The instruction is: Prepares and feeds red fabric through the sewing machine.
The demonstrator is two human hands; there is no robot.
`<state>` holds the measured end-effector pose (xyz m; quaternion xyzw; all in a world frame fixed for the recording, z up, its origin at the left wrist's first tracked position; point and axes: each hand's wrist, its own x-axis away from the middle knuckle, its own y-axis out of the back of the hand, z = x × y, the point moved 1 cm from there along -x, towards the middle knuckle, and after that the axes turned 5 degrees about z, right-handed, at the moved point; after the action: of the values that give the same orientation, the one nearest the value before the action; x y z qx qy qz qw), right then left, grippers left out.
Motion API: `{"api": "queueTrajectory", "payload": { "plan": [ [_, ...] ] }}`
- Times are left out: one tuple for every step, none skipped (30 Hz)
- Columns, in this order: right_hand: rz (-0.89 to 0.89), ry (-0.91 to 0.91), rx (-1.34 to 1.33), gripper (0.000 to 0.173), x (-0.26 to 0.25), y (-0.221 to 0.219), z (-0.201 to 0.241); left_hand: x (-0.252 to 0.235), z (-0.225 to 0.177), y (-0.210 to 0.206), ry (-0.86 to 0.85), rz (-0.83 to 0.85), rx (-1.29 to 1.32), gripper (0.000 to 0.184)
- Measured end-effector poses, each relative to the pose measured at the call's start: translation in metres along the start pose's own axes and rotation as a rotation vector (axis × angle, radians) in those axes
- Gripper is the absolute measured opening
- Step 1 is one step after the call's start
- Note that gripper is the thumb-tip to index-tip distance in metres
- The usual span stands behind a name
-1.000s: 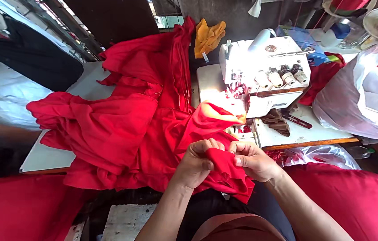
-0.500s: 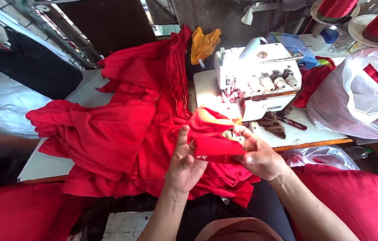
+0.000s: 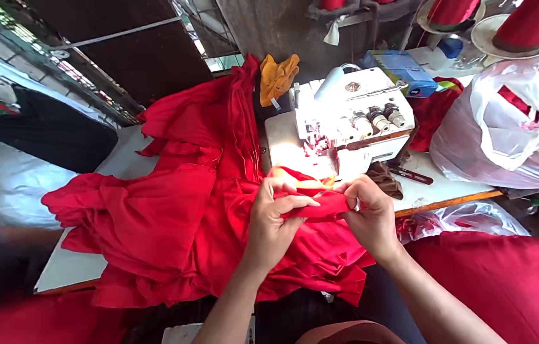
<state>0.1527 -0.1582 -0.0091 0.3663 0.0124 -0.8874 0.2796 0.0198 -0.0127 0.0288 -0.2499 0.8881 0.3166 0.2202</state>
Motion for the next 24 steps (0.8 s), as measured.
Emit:
{"api": "queueTrajectory", "payload": {
  "plan": [
    [0.023, -0.065, -0.114, 0.014, -0.003, -0.001, 0.003, -0.012, -0.001, 0.008, -0.034, 0.058, -0.019, 0.007],
    [0.038, -0.158, -0.245, 0.017, -0.008, -0.002, 0.006, -0.026, -0.002, 0.017, -0.064, 0.114, -0.014, 0.009],
    [0.037, -0.265, -0.385, 0.02, -0.014, -0.003, 0.007, -0.041, 0.001, 0.024, -0.081, 0.18, -0.001, 0.014],
    [0.019, -0.363, -0.497, 0.021, -0.02, -0.007, 0.005, -0.056, 0.007, 0.027, -0.071, 0.241, 0.0, 0.016],
    [-0.012, -0.445, -0.567, 0.02, -0.024, -0.012, 0.0, -0.069, 0.016, 0.025, -0.013, 0.285, -0.021, 0.016],
    [-0.04, -0.502, -0.604, 0.019, -0.027, -0.017, -0.008, -0.08, 0.025, 0.019, 0.065, 0.296, -0.067, 0.017],
    [-0.071, -0.55, -0.612, 0.017, -0.026, -0.023, -0.018, -0.088, 0.034, 0.012, 0.14, 0.299, -0.155, 0.02],
    [-0.089, -0.585, -0.59, 0.016, -0.024, -0.027, -0.026, -0.092, 0.043, 0.005, 0.215, 0.299, -0.245, 0.021],
    [-0.09, -0.591, -0.541, 0.018, -0.02, -0.03, -0.033, -0.094, 0.049, -0.002, 0.262, 0.31, -0.312, 0.021],
    [-0.086, -0.572, -0.483, 0.019, -0.016, -0.031, -0.037, -0.096, 0.052, -0.007, 0.287, 0.311, -0.363, 0.02],
    [-0.084, -0.538, -0.442, 0.019, -0.013, -0.033, -0.04, -0.095, 0.052, -0.009, 0.302, 0.31, -0.401, 0.019],
    [-0.08, -0.506, -0.423, 0.018, -0.009, -0.034, -0.043, -0.093, 0.051, -0.011, 0.284, 0.302, -0.428, 0.017],
    [-0.077, -0.486, -0.422, 0.018, -0.005, -0.035, -0.045, -0.089, 0.052, -0.012, 0.256, 0.29, -0.45, 0.015],
    [-0.075, -0.473, -0.435, 0.017, -0.002, -0.036, -0.047, -0.086, 0.052, -0.013, 0.242, 0.284, -0.46, 0.013],
    [-0.08, -0.461, -0.454, 0.018, 0.0, -0.037, -0.049, -0.084, 0.053, -0.013, 0.224, 0.269, -0.458, 0.012],
    [-0.089, -0.45, -0.472, 0.019, 0.001, -0.038, -0.05, -0.083, 0.055, -0.014, 0.201, 0.241, -0.443, 0.011],
    [-0.094, -0.442, -0.483, 0.02, 0.001, -0.039, -0.05, -0.083, 0.056, -0.014, 0.181, 0.215, -0.418, 0.011],
    [-0.102, -0.437, -0.488, 0.022, 0.001, -0.04, -0.049, -0.084, 0.057, -0.014, 0.166, 0.193, -0.395, 0.013],
    [-0.111, -0.435, -0.494, 0.024, 0.001, -0.041, -0.049, -0.085, 0.059, -0.014, 0.164, 0.175, -0.38, 0.016],
    [-0.11, -0.431, -0.509, 0.025, 0.001, -0.041, -0.048, -0.085, 0.059, -0.014, 0.186, 0.167, -0.371, 0.019],
    [-0.103, -0.416, -0.518, 0.026, 0.002, -0.041, -0.048, -0.085, 0.06, -0.015, 0.213, 0.163, -0.373, 0.02],
    [-0.095, -0.395, -0.518, 0.025, 0.002, -0.041, -0.049, -0.086, 0.06, -0.017, 0.242, 0.153, -0.377, 0.02],
    [-0.074, -0.374, -0.501, 0.024, 0.002, -0.041, -0.049, -0.087, 0.059, -0.019, 0.274, 0.143, -0.375, 0.017],
    [-0.041, -0.358, -0.466, 0.021, 0.002, -0.038, -0.049, -0.088, 0.059, -0.021, 0.282, 0.128, -0.372, 0.013]
  ]
}}
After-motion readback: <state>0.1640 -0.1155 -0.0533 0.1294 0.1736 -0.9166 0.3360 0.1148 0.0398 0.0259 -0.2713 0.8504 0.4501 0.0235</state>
